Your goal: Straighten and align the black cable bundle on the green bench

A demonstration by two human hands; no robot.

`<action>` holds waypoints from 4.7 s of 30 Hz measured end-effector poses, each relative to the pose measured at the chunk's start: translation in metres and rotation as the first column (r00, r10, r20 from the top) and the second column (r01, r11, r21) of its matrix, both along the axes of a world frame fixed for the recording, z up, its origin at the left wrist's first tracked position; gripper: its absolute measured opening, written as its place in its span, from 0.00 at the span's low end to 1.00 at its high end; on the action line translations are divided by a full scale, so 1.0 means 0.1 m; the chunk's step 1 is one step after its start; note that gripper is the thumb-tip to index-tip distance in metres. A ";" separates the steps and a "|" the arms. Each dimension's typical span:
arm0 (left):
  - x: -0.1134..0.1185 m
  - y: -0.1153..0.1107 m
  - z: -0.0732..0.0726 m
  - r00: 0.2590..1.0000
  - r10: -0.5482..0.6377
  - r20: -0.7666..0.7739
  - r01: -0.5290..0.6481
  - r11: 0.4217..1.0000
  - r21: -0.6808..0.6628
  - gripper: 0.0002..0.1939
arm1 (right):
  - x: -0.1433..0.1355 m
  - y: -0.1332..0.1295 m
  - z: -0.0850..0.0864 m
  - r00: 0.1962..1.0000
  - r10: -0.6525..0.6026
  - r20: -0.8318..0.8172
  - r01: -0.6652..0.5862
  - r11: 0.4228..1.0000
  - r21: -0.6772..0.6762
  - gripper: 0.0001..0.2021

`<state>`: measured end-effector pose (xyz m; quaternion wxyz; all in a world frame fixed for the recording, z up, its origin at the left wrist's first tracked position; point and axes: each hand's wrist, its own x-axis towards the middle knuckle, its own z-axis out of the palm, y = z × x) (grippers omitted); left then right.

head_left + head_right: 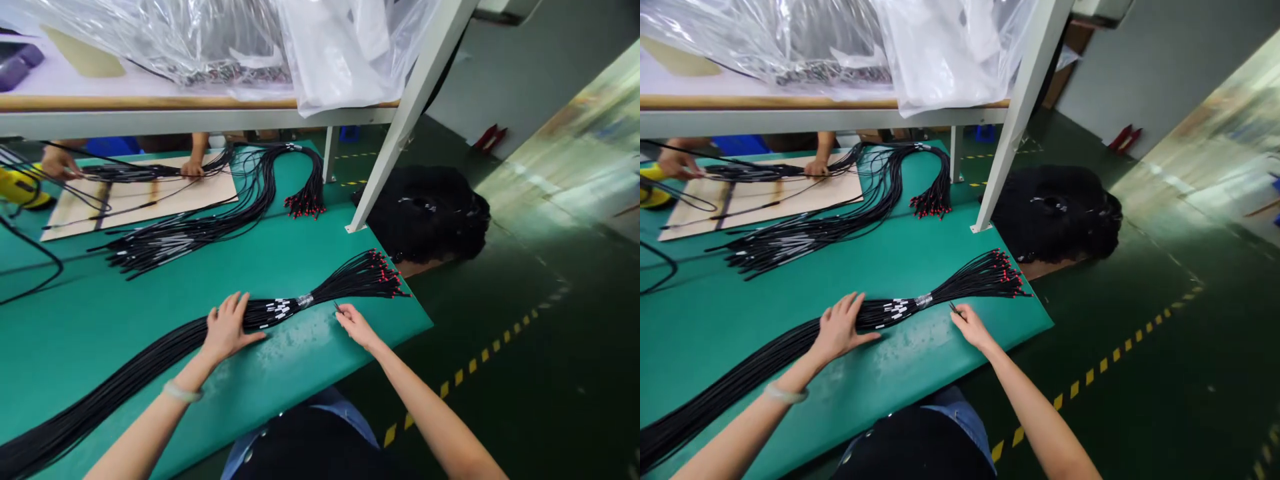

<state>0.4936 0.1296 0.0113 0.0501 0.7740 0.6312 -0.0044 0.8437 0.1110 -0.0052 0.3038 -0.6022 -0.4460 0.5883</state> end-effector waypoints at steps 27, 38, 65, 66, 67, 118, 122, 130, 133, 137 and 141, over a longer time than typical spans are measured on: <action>0.68 -0.06 -0.36 0.974 0.117 0.196 -0.124 0.992 0.023 0.35 | -0.19 0.93 0.11 0.424 0.398 0.813 -0.725 0.687 0.042 0.19; 0.69 0.09 -0.52 0.984 0.046 0.172 -0.069 0.989 0.129 0.32 | -0.18 1.10 0.19 0.250 0.420 0.872 -0.747 0.657 -0.103 0.22; 0.66 0.08 -0.55 0.986 0.017 0.165 -0.053 0.976 0.213 0.31 | -0.29 1.38 0.14 0.124 0.506 0.854 -0.841 0.510 -0.181 0.23; 0.66 0.08 -0.55 0.986 0.016 0.166 -0.052 0.975 0.215 0.31 | -0.30 1.38 0.13 0.126 0.513 0.849 -0.844 0.505 -0.180 0.23; 0.66 0.08 -0.55 0.986 0.015 0.167 -0.052 0.975 0.216 0.31 | -0.32 1.38 0.12 0.130 0.520 0.844 -0.847 0.500 -0.178 0.23; 0.64 0.09 -0.60 0.978 0.007 0.210 -0.057 0.971 0.233 0.30 | -0.48 1.30 0.10 0.205 0.573 0.794 -0.874 0.472 -0.115 0.20; 0.64 0.09 -0.58 0.977 0.012 0.213 -0.061 0.972 0.226 0.31 | -0.49 1.35 0.10 0.215 0.610 0.763 -0.869 0.476 -0.135 0.20; 0.64 0.08 -0.59 0.976 0.014 0.217 -0.064 0.972 0.224 0.30 | -0.54 1.43 0.11 0.203 0.672 0.712 -0.869 0.459 -0.186 0.20; 0.64 0.08 -0.59 0.974 0.015 0.225 -0.065 0.974 0.216 0.30 | -0.55 1.44 0.10 0.207 0.671 0.712 -0.864 0.466 -0.188 0.20; 0.64 0.08 -0.59 0.966 0.020 0.258 -0.078 0.973 0.217 0.30 | -0.54 1.44 0.08 0.226 0.674 0.704 -0.861 0.476 -0.179 0.19; 0.63 0.08 -0.60 0.965 0.021 0.261 -0.079 0.974 0.210 0.29 | -0.50 1.44 0.07 0.254 0.671 0.697 -0.857 0.490 -0.160 0.18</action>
